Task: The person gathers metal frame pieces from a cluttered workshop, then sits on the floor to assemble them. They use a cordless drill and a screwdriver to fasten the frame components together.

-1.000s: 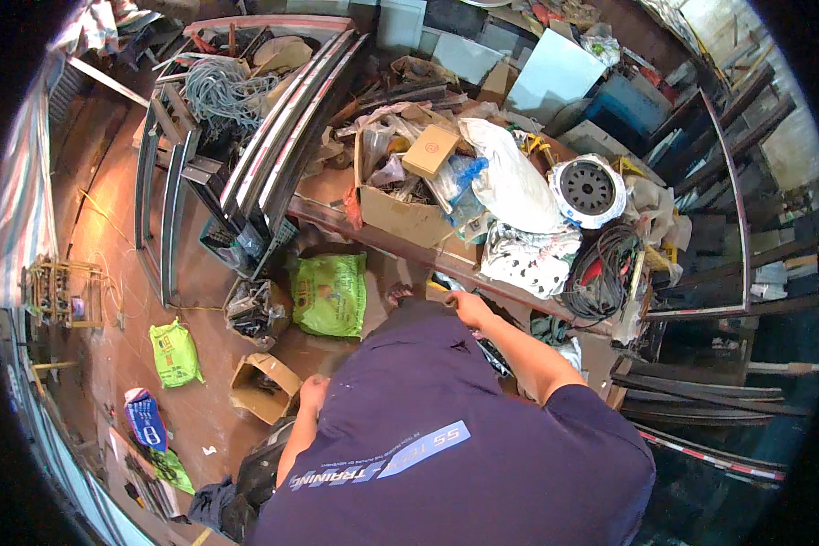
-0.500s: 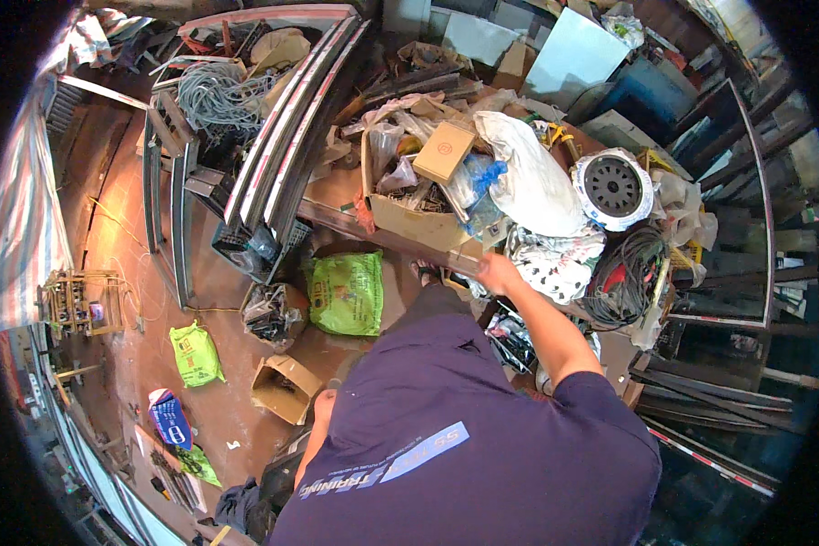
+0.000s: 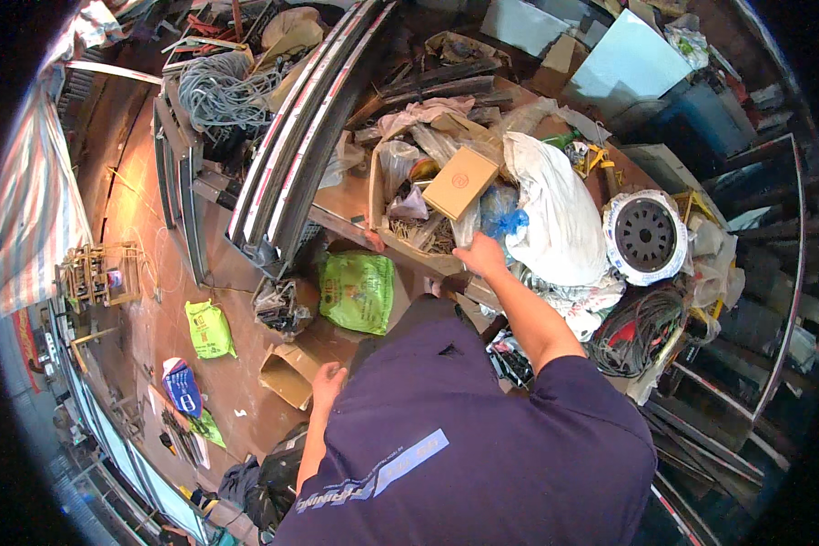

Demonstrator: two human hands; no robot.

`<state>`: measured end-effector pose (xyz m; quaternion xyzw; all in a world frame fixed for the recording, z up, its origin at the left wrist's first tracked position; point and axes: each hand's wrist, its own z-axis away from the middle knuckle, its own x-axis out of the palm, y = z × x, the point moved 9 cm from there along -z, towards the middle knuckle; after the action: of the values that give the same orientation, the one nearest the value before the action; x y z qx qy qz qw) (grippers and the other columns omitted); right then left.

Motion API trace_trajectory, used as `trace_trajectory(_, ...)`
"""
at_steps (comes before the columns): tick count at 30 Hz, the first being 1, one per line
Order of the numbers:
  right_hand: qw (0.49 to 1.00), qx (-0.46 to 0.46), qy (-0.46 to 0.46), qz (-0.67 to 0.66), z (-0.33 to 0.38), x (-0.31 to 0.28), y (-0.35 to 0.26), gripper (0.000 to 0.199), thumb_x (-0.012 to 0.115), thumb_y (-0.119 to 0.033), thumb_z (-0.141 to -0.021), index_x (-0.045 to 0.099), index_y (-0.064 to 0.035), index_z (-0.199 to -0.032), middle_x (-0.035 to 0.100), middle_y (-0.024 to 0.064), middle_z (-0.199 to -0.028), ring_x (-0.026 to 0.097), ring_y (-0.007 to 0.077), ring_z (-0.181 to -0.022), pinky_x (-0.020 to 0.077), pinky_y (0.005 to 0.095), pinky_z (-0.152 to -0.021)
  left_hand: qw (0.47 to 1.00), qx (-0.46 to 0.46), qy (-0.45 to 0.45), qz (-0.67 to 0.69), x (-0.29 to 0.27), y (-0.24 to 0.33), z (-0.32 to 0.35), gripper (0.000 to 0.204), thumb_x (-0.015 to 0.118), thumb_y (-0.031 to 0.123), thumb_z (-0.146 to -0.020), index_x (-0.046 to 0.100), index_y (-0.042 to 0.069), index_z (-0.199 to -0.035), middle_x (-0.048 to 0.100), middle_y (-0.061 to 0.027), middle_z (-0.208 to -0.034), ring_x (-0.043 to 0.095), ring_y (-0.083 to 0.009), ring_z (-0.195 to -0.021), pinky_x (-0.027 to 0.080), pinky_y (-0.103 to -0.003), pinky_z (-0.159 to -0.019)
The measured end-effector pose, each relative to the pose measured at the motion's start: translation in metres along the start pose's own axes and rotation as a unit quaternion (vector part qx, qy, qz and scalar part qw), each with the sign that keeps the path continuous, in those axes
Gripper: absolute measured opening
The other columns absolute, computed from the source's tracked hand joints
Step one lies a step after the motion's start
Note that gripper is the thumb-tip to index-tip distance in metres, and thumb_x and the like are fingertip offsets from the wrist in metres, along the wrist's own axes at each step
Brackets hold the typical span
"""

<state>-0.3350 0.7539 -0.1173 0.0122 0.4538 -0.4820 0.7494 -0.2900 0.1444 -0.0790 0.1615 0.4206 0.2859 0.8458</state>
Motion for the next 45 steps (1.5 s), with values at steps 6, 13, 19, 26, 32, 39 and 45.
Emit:
trace_trajectory(6, 0.99, -0.105, -0.048, 0.081, -0.013, -0.038, 0.006, 0.064, 0.085, -0.051, -0.077, 0.073, -0.0057, -0.121, 0.071, 0.0238, -0.12, 0.067, 0.0428, -0.115, 0.055, 0.0506, -0.1, 0.995, -0.024, -0.097, 0.027, 0.041, 0.019, -0.01, 0.044, 0.082, 0.033, -0.093, 0.07, 0.004, -0.124, 0.076, -0.0165, -0.118, 0.074, -0.0309, -0.11, 0.056, -0.04, -0.097)
trace_trajectory(13, 0.97, -0.082, 0.084, 0.212, -0.022, -0.098, 0.037, 0.062, 0.09, -0.036, -0.075, 0.069, -0.0155, -0.13, 0.062, 0.0137, -0.141, 0.053, 0.0348, -0.136, 0.0412, 0.0646, -0.111, 0.994, -0.053, -0.079, -0.048, 0.013, 0.019, 0.008, 0.041, 0.084, 0.031, -0.091, 0.074, 0.004, -0.121, 0.078, -0.0162, -0.113, 0.075, -0.0289, -0.108, 0.057, -0.039, -0.095)
trace_trajectory(19, 0.975, -0.042, 0.066, 0.208, -0.037, -0.097, 0.048, 0.031, 0.078, -0.023, -0.086, 0.074, -0.0185, -0.116, 0.074, 0.0073, -0.121, 0.06, 0.0335, -0.125, 0.0376, 0.0703, -0.11, 0.992, -0.104, -0.057, -0.046, -0.002, 0.028, 0.023, 0.044, 0.08, 0.031, -0.092, 0.073, 0.001, -0.123, 0.078, -0.0164, -0.113, 0.074, -0.027, -0.104, 0.056, -0.038, -0.095)
trace_trajectory(26, 0.981, -0.089, 0.16, 0.065, 0.046, -0.137, 0.054, 0.022, 0.072, -0.009, -0.085, 0.072, -0.0144, -0.107, 0.071, 0.0083, -0.11, 0.061, 0.0344, -0.117, 0.0405, 0.0617, -0.109, 0.998, -0.064, -0.028, 0.0, 0.003, 0.024, 0.013, 0.044, 0.079, 0.032, -0.093, 0.072, -0.001, -0.121, 0.078, -0.018, -0.114, 0.074, -0.0293, -0.108, 0.056, -0.039, -0.097)
trace_trajectory(32, 0.931, -0.249, 0.268, -0.006, 0.144, -0.19, 0.002, 0.027, 0.069, -0.001, -0.071, 0.066, -0.0091, -0.096, 0.062, 0.0124, -0.09, 0.061, 0.0387, -0.091, 0.0466, 0.0476, -0.085, 0.994, -0.056, -0.088, -0.042, 0.004, -0.012, -0.024, 0.043, 0.078, 0.033, -0.093, 0.072, 0.0, -0.12, 0.078, -0.018, -0.115, 0.073, -0.0306, -0.111, 0.056, -0.04, -0.098)
trace_trajectory(39, 0.947, -0.155, 0.277, -0.053, 0.282, -0.164, 0.022, 0.027, 0.072, 0.0, -0.076, 0.069, -0.0063, -0.101, 0.067, 0.0141, -0.095, 0.064, 0.0377, -0.093, 0.0519, 0.045, -0.082, 0.969, -0.008, -0.184, -0.162, 0.0, -0.013, -0.096, 0.048, 0.079, 0.039, -0.09, 0.073, 0.002, -0.12, 0.077, -0.0194, -0.118, 0.073, -0.0338, -0.113, 0.055, -0.042, -0.1)
trace_trajectory(45, 0.956, 0.055, 0.254, -0.139, 0.387, -0.049, 0.083, 0.026, 0.078, -0.011, -0.081, 0.07, -0.0059, -0.106, 0.073, 0.0176, -0.096, 0.071, 0.0386, -0.091, 0.0557, 0.0425, -0.08, 0.934, 0.103, -0.244, -0.241, -0.005, 0.017, -0.175, 0.048, 0.077, 0.043, -0.09, 0.074, 0.002, -0.116, 0.076, -0.0208, -0.118, 0.071, -0.0365, -0.114, 0.054, -0.043, -0.101)
